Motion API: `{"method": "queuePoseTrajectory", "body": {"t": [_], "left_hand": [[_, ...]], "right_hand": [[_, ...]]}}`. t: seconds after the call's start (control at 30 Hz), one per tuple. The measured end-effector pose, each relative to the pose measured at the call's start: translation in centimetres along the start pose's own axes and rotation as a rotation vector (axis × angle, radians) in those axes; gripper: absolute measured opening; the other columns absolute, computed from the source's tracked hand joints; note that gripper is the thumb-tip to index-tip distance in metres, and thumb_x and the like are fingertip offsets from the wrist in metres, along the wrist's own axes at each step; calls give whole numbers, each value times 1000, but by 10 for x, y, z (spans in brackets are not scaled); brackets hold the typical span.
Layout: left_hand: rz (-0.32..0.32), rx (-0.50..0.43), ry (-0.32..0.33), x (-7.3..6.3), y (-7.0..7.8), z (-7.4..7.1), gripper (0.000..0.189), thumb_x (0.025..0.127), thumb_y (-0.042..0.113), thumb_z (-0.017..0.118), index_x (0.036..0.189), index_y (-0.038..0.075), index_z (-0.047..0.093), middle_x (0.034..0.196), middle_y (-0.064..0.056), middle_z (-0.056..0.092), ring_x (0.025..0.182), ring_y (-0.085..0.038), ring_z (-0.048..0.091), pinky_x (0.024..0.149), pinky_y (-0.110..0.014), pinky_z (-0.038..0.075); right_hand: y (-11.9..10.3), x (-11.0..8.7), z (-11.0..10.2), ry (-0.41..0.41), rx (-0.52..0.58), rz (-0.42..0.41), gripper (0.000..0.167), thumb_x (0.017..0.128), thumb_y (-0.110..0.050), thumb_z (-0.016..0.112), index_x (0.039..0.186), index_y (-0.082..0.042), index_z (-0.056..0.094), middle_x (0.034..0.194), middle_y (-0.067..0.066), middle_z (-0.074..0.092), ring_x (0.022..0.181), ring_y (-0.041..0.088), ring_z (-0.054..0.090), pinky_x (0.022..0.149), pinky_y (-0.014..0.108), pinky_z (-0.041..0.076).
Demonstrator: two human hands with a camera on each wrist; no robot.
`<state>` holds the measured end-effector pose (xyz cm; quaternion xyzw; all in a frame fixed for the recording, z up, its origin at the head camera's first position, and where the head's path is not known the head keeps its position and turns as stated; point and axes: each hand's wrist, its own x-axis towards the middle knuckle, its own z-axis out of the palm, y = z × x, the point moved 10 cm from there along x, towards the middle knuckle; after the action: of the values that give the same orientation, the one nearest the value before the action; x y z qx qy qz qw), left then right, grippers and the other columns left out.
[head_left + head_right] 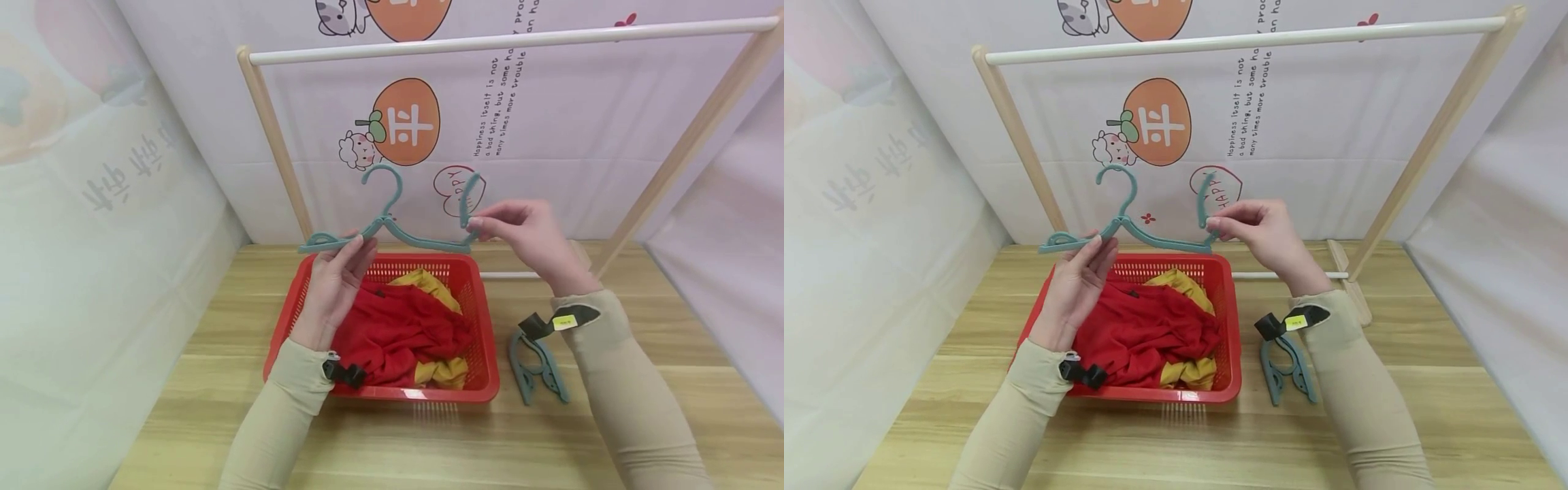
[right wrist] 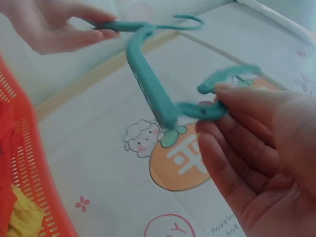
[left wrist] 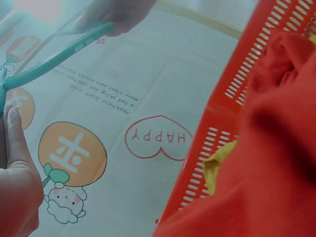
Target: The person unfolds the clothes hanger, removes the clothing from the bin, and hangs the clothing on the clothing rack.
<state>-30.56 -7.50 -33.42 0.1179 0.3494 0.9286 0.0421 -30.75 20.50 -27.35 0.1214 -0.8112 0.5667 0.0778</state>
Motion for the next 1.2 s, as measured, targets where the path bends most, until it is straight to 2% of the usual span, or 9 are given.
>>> {"method": "queuePoseTrajectory", "body": {"t": [0.17, 0.3, 0.4, 0.57, 0.8, 1.07, 1.2], "left_hand": [[26, -15, 4, 1, 9, -1, 15, 100, 4, 64, 103, 8, 78, 105, -9, 76, 98, -19, 74, 99, -36, 51], [25, -10, 0, 1, 10, -1, 15, 100, 3, 64, 102, 8, 78, 104, -9, 76, 98, -20, 74, 99, -36, 51], [25, -13, -6, 1, 10, -1, 14, 99, 3, 65, 103, 7, 78, 104, -10, 76, 98, -21, 74, 99, -37, 51], [34, 10, -24, 2, 9, -1, 14, 99, 3, 66, 104, 7, 78, 105, -10, 76, 99, -22, 73, 101, -41, 48], [32, 15, -22, 2, 7, -1, 18, 101, 2, 62, 103, 8, 79, 104, -9, 76, 100, -22, 73, 101, -41, 49], [67, 12, -14, 3, 18, -1, 17, 101, 3, 62, 102, 9, 79, 103, -8, 77, 97, -19, 74, 99, -37, 51], [87, -2, -22, 3, 23, 1, 21, 103, 2, 59, 102, 9, 79, 104, -9, 76, 98, -20, 74, 98, -36, 52]], "right_hand": [[7, 0, -10, 27, 78, 13, 28, 93, -27, 78, 109, -3, 77, 95, 7, 77, 88, 25, 73, 91, 29, 53], [9, 1, -13, 13, 73, 28, 29, 93, -27, 79, 111, -5, 76, 95, 6, 76, 89, 23, 73, 91, 30, 53], [5, 3, -17, 20, 65, 33, 30, 92, -29, 79, 112, -8, 76, 98, 4, 77, 90, 23, 72, 90, 30, 52], [-8, 7, -27, 35, 102, -8, 29, 92, -23, 79, 111, -2, 76, 97, 7, 77, 85, 23, 73, 89, 27, 54], [-7, 3, -29, -6, 99, 0, 30, 93, -23, 78, 110, 1, 73, 97, 13, 76, 83, 24, 74, 93, 27, 52], [6, -2, -38, -28, 161, 2, 25, 93, -15, 78, 101, 5, 66, 91, 15, 75, 83, 24, 74, 90, 27, 55], [13, -6, -36, -64, 261, -5, 17, 93, -7, 76, 95, 5, 64, 91, 17, 75, 83, 24, 74, 88, 29, 57]]}}
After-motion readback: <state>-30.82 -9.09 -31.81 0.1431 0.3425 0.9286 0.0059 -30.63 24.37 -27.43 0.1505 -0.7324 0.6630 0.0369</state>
